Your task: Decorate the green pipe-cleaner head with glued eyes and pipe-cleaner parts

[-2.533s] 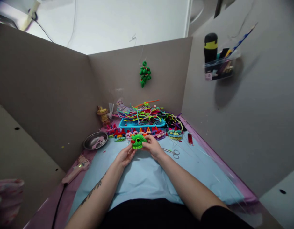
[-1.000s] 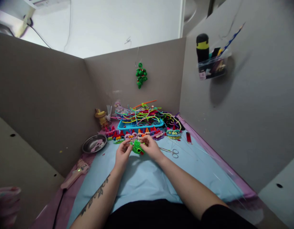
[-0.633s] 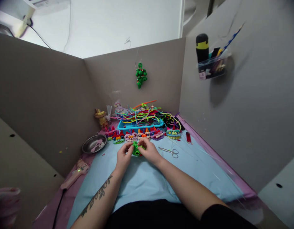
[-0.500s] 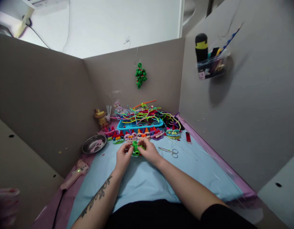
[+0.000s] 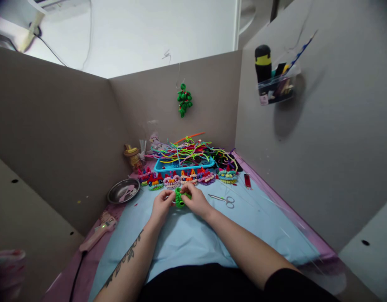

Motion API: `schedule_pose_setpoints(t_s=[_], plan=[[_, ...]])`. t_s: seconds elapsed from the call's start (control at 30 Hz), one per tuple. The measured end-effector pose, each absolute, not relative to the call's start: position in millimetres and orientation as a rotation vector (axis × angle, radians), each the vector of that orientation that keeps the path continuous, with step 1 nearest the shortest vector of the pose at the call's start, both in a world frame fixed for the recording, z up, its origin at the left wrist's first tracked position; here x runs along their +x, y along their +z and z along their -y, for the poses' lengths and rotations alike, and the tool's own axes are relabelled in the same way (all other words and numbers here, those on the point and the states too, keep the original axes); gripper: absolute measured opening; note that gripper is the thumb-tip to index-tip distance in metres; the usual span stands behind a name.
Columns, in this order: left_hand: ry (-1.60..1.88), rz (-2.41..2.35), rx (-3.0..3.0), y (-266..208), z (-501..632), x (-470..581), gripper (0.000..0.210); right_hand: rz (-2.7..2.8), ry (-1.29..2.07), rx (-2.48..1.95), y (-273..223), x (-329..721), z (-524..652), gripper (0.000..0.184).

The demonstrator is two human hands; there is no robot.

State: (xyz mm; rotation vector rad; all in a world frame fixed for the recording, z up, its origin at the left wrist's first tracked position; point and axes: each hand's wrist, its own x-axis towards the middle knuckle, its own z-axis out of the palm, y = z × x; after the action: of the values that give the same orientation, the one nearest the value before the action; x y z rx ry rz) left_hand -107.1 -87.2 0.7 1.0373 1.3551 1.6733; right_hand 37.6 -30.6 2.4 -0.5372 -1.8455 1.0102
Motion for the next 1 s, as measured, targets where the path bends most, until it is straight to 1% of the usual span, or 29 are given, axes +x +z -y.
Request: schedule_pose_setpoints(t_s=[0.2,0.4,0.53,0.67,0.77,1.0], plan=[[1.619,-1.303,1.002,-3.5,84.6,-109.7,0.024,1.858,0.985,-0.540,3.6,38.6,31.2,0.012],[1.622,-1.464,1.304,-0.9,87.8,-109.3,0.005,1.881,0.979,-0.522,3.3,38.8,32.1,0.014],[1.692,-1.504,1.468,0.7,90.4,-108.4,0.008,1.882,0.982,-0.521,2.3,38.2,31.9,0.016],[1.686,-1.512,1.407,-1.0,90.5,-107.9,0.007,1.892,0.987,-0.518,0.9,37.6,31.5,0.016],[1.659,-1.529,1.366,-2.3,90.1,-107.8,0.006,1.908,0.958,-0.526,1.6,38.4,31.8,0.017],[1.539,-1.645,1.519,-3.0,90.0,-107.7,0.012,1.998,0.855,-0.517,3.5,41.1,32.2,0.018]])
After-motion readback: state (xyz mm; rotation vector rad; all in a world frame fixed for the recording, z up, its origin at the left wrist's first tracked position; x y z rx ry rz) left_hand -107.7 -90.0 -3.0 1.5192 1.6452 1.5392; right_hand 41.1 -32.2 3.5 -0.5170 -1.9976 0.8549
